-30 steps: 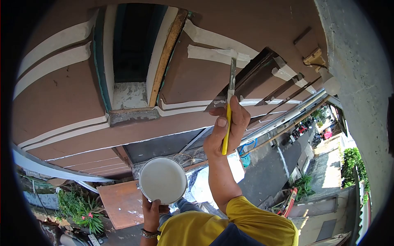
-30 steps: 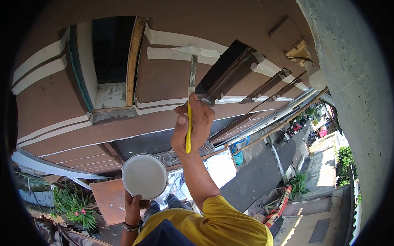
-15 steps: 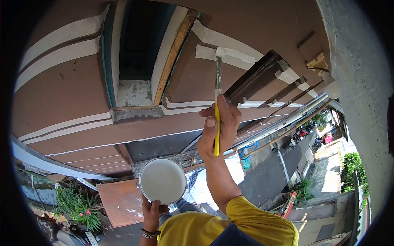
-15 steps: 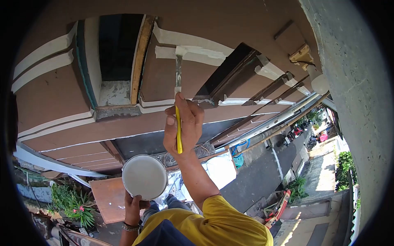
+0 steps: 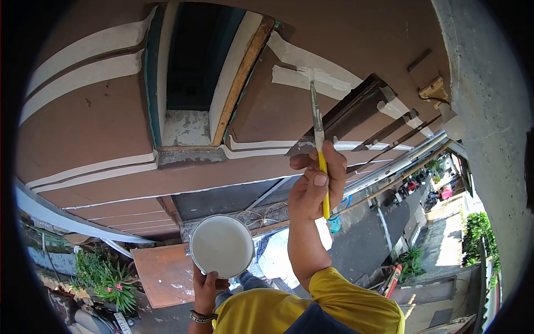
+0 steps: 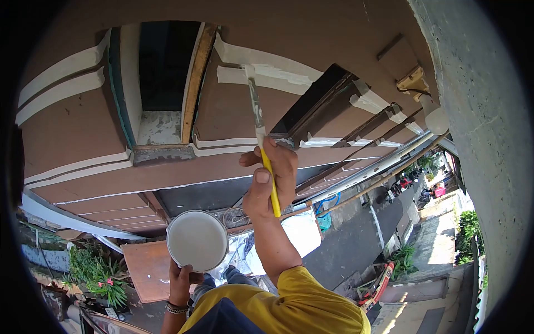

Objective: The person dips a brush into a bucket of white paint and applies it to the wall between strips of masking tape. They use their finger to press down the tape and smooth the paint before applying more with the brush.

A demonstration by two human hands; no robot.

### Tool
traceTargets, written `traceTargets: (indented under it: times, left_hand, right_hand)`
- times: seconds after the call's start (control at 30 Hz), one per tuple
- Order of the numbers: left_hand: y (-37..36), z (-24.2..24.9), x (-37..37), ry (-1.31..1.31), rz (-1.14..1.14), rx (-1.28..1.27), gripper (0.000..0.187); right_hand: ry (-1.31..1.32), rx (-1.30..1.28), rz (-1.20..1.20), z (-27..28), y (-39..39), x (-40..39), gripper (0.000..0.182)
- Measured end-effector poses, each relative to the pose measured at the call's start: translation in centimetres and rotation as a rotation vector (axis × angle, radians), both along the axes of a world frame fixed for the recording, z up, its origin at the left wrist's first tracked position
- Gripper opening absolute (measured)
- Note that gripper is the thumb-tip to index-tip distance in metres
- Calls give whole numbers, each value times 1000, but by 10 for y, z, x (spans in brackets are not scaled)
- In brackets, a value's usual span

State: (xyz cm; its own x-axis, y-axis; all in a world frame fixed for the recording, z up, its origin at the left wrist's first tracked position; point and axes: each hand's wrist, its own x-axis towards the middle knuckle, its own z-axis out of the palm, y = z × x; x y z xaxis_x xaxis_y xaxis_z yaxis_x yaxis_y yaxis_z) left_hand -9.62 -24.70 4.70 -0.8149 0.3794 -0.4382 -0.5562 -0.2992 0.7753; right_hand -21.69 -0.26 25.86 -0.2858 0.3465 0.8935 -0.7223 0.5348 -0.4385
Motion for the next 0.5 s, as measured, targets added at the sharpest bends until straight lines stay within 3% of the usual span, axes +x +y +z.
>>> traceTargets:
  times: [0.13, 0.5]
  left_hand:
    - [2, -1, 1, -6, 18, 3, 61]
    - [7, 6, -1, 4, 25, 15, 62]
  right_hand:
    - [50, -369, 422, 12, 22, 1, 40]
    - [57, -477, 478, 7, 34, -12, 43]
